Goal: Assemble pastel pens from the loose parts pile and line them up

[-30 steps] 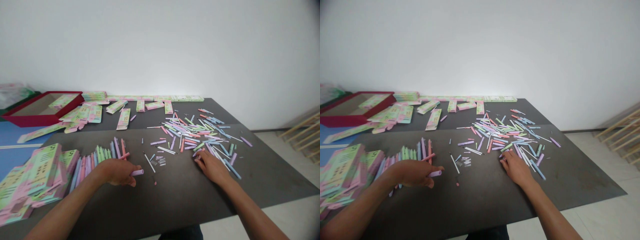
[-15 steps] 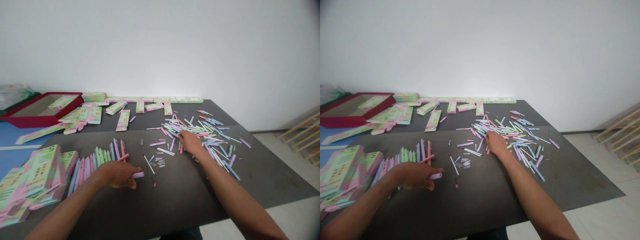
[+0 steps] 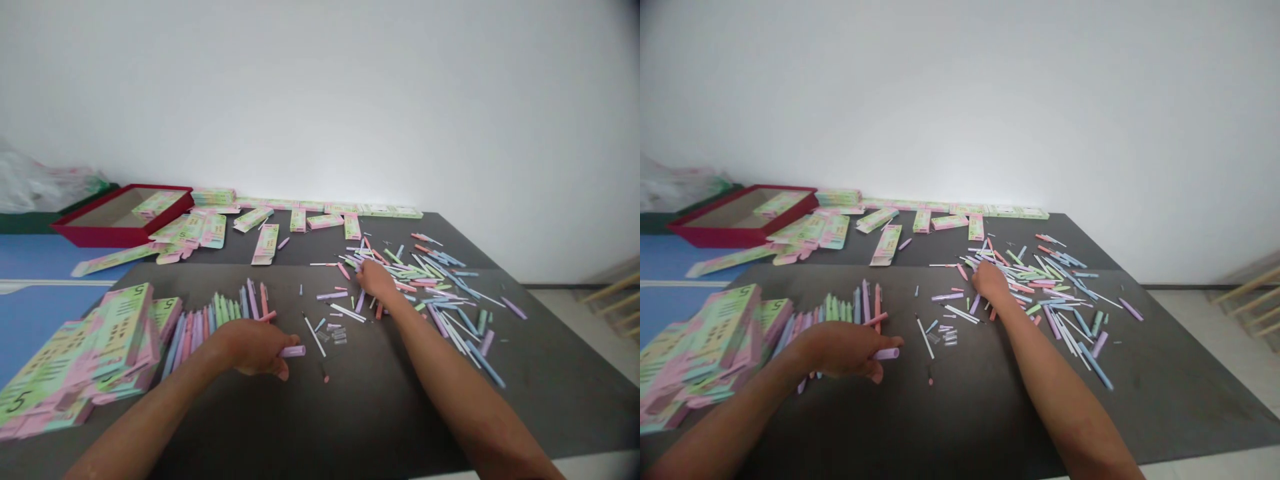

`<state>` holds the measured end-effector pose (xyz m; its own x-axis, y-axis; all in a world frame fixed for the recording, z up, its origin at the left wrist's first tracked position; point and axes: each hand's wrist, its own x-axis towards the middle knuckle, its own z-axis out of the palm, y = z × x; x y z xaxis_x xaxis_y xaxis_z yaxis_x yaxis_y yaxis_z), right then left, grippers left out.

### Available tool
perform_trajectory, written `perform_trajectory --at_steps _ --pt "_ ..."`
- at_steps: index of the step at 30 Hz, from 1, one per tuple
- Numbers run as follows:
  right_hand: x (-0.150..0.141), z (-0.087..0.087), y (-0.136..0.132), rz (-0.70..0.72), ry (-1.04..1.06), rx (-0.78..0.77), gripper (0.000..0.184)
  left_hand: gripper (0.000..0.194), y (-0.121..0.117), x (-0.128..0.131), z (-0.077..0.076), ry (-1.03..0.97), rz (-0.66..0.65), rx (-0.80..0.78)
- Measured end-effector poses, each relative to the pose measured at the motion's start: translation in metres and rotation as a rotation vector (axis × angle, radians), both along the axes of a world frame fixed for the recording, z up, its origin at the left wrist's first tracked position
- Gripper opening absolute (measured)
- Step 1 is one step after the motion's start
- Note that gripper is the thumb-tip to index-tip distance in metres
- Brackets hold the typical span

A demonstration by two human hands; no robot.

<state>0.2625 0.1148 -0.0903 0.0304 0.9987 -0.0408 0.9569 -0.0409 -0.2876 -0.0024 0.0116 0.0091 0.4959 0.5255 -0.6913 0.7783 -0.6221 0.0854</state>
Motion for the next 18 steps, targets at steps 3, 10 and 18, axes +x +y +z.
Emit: perform_trajectory --at_steps 3,10,18 --pt "0.002 0.006 -0.015 0.056 0.12 -0.001 0.016 0.06 0.0 0.0 0.001 -0.009 -0.014 -0.014" --pt "-0.016 0.01 -0.076 0.353 0.744 -0.061 0.017 0.062 0.002 0.0 0.001 0.009 -0.004 -0.044" --pt "-0.012 0.007 -0.095 0.361 0.382 0.006 0.009 0.06 0.003 0.001 0.0 0.022 -0.039 -0.04"
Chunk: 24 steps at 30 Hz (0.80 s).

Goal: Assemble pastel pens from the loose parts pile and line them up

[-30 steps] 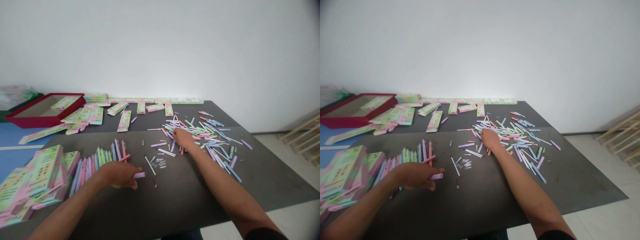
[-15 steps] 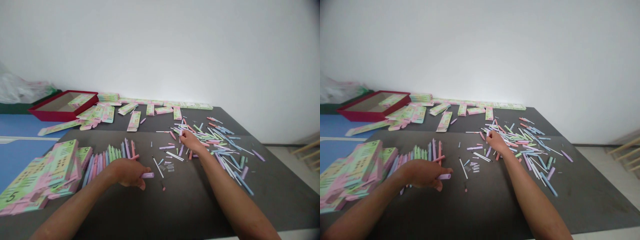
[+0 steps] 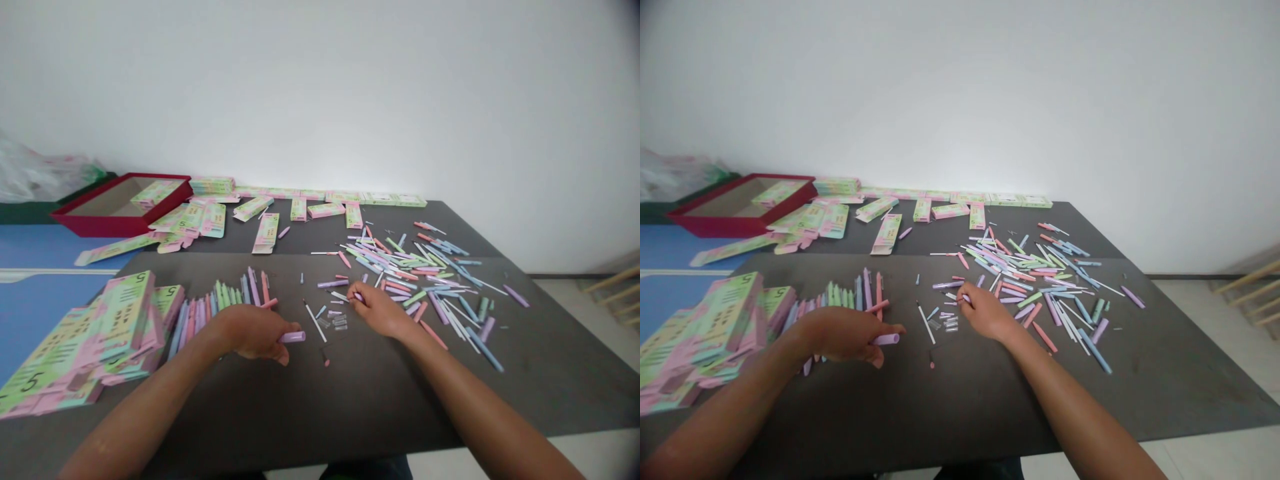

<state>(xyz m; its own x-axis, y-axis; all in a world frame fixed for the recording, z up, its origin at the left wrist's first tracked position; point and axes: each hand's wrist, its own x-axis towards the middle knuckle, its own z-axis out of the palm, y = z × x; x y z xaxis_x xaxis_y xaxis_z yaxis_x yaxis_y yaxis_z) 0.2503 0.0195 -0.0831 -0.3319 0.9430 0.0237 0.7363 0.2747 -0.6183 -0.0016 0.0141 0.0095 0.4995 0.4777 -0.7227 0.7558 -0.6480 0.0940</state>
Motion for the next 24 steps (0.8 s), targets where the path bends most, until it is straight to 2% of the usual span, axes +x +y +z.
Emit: perform_trajectory --at_steps 5,8,11,17,20,24 --pt "0.011 -0.002 0.007 -0.124 -0.139 0.049 0.012 0.061 0.005 -0.01 -0.003 -0.035 0.027 0.012" --pt "0.008 0.0 0.007 -0.144 -0.202 0.034 0.014 0.062 0.008 -0.017 -0.004 -0.061 0.059 0.038" --pt "-0.014 0.003 0.002 -0.108 -0.295 -0.013 0.016 0.062 0.01 -0.018 -0.003 -0.06 0.077 0.046" --pt "-0.082 0.012 0.005 0.053 -0.547 -0.102 0.028 0.065 0.006 -0.014 0.001 -0.052 0.067 0.05" --pt "-0.105 0.014 0.017 0.106 -0.578 -0.16 0.025 0.067 0.006 -0.016 0.003 -0.043 0.066 0.058" --pt "-0.122 0.013 0.033 0.138 -0.546 -0.216 0.021 0.066 0.006 -0.019 0.007 -0.069 0.056 0.069"
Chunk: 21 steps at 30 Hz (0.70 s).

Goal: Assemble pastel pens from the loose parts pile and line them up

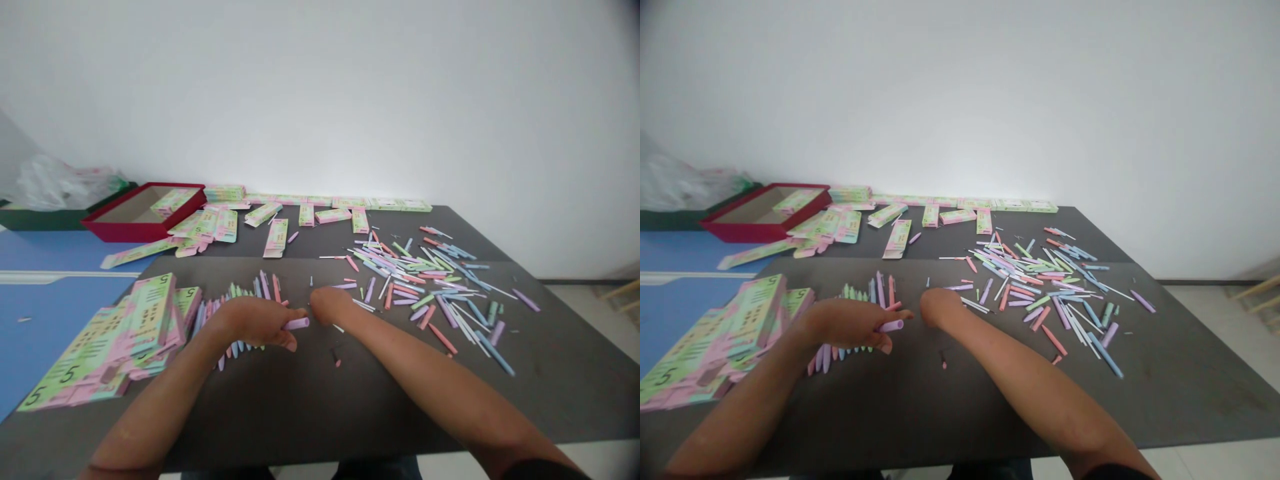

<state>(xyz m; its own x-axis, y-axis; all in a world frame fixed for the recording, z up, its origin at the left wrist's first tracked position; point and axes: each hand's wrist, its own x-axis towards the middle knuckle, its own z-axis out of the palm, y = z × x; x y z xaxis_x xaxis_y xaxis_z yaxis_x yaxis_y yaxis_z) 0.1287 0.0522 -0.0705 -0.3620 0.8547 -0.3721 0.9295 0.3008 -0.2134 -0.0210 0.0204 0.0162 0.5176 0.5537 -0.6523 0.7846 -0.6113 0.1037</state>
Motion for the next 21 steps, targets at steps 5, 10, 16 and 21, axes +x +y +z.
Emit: perform_trajectory --at_steps 5,10,16,21 --pt "-0.002 0.0 0.019 -0.061 0.173 -0.001 0.014 0.067 -0.001 -0.006 0.004 -0.028 0.002 0.021" --pt "0.026 0.014 0.018 -0.152 0.505 0.065 0.024 0.068 0.0 -0.01 0.006 -0.039 -0.001 0.048" --pt "0.048 0.03 -0.039 -0.328 1.645 -0.138 0.015 0.07 0.003 -0.006 0.003 -0.019 0.009 0.017" --pt "0.042 0.03 -0.06 -0.328 1.799 -0.07 0.013 0.069 0.002 0.0 0.002 -0.028 -0.023 -0.003"
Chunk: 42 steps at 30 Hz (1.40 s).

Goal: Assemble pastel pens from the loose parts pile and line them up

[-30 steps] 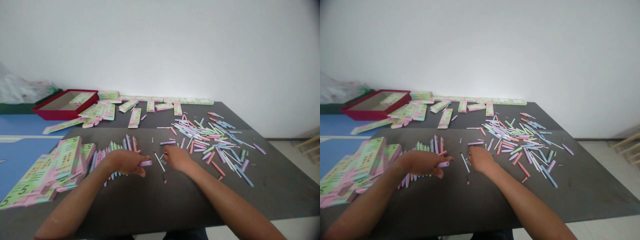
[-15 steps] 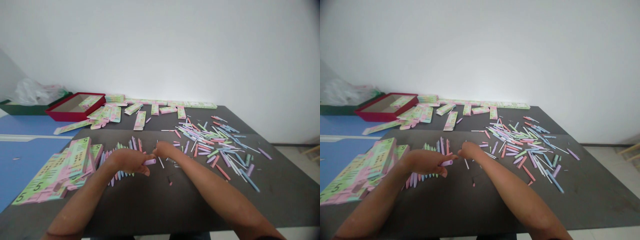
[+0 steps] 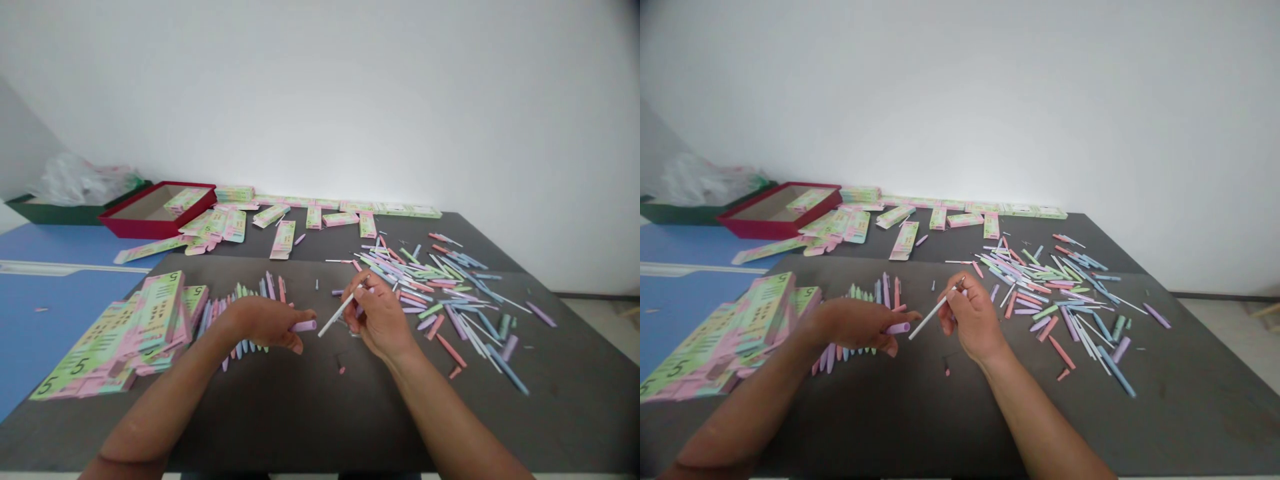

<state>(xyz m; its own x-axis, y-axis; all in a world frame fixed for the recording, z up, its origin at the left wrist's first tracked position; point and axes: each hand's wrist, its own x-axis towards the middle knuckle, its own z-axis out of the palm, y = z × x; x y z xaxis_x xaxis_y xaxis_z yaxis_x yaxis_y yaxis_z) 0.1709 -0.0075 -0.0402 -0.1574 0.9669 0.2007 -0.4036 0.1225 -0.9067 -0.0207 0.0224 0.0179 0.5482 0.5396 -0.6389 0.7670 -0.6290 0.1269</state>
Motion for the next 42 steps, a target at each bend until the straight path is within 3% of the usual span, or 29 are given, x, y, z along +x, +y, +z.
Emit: perform_trajectory --at_steps 14,20,23,27,35,42 --pt "-0.005 -0.007 -0.014 -0.143 -0.038 0.089 0.007 0.063 -0.001 0.0 -0.004 -0.042 -0.006 -0.028" --pt "-0.013 -0.011 -0.037 -0.193 -0.467 0.308 0.002 0.06 -0.002 0.0 -0.003 -0.035 -0.014 -0.034" --pt "-0.015 -0.014 -0.042 -0.183 -0.601 0.324 0.005 0.06 -0.002 0.0 -0.003 -0.024 -0.007 -0.019" --pt "-0.013 -0.013 -0.039 -0.164 -0.62 0.279 0.014 0.06 -0.004 0.001 -0.003 -0.015 -0.007 -0.014" --pt "-0.011 -0.012 -0.039 -0.155 -0.651 0.398 0.014 0.059 -0.007 0.005 0.001 0.011 -0.029 -0.016" --pt "-0.008 -0.02 -0.045 -0.023 -0.633 0.285 0.006 0.054 -0.006 0.004 0.004 -0.058 -0.021 -0.072"
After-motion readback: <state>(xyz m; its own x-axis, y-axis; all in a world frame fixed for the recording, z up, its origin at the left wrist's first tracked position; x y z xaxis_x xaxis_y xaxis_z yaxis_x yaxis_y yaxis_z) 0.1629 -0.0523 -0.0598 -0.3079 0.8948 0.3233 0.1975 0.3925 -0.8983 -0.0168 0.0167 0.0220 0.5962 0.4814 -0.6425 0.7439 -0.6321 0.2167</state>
